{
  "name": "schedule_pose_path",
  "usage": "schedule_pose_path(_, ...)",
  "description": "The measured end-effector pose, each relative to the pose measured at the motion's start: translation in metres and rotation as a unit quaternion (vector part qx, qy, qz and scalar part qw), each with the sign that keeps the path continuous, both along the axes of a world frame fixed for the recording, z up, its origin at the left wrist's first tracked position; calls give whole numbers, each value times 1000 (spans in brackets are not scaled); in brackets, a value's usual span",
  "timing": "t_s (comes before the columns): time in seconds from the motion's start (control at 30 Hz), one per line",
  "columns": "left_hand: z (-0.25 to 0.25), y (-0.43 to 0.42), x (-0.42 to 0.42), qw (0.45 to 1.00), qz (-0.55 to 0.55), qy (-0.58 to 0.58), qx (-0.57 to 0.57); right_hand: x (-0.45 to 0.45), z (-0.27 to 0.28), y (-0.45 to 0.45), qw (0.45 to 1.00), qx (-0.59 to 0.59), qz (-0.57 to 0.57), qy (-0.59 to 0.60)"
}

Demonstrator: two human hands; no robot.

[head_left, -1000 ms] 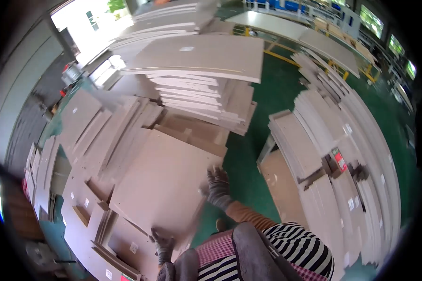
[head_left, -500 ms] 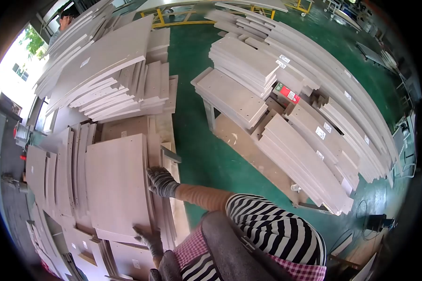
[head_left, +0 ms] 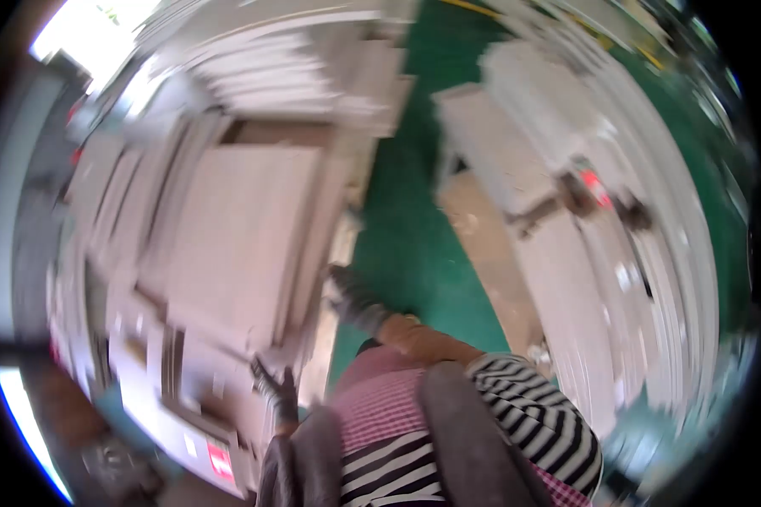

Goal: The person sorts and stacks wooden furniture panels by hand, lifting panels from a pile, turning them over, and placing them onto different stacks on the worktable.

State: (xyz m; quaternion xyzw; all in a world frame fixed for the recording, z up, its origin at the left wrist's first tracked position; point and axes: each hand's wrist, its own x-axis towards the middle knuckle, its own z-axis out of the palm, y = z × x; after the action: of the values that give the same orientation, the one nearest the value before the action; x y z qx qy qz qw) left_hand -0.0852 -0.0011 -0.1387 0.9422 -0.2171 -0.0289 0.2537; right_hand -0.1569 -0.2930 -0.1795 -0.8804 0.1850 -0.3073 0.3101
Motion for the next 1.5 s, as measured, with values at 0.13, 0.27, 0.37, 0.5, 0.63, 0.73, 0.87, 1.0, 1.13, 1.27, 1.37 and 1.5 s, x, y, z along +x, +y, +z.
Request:
schedule_pose_path(0.13, 10, 20, -19, 997, 25, 3, 76, -7, 25, 2, 998, -19, 49, -35)
schedule_pose_path(0.27, -2, 43, -40, 993, 72, -14, 89, -2, 38, 24, 988, -32, 149, -7)
schedule_pose_path(0.37, -43, 80, -44, 992, 45, -41, 110, -17, 25, 50, 980, 5, 193, 51)
schedule_pose_path(0.5, -26, 75, -39, 994, -4, -4, 105, -44, -8, 80, 974, -7, 207, 91)
schedule_pose_path(0.63, 2, 76, -31, 968, -63, 40, 241, -67, -7, 103, 964, 44, 160, 209)
schedule_pose_path(0.73, 12, 79, -26, 932, -121, 80, 331, -91, -6, 121, 929, 139, 114, 323)
schedule_pose_path(0.87, -2, 91, -8, 875, -224, 21, 429, -144, -41, 162, 904, 177, 22, 389)
schedule_pose_path(1.0, 23, 77, -6, 875, -211, 34, 434, -262, -157, 217, 879, 258, -122, 382)
schedule_pose_path(1.13, 0, 83, 26, 930, -303, 61, 196, -402, -91, 251, 715, 406, -497, 278)
schedule_pose_path(1.27, 36, 26, -28, 886, -321, 333, -5, -553, -92, 276, 641, 98, -600, 469)
schedule_pose_path(1.37, 29, -12, -85, 783, -301, 532, -113, -611, -25, 274, 561, 159, -806, 102)
schedule_pose_path(1.5, 39, -69, -194, 719, -355, 583, -131, -681, 27, 231, 582, 209, -782, -76)
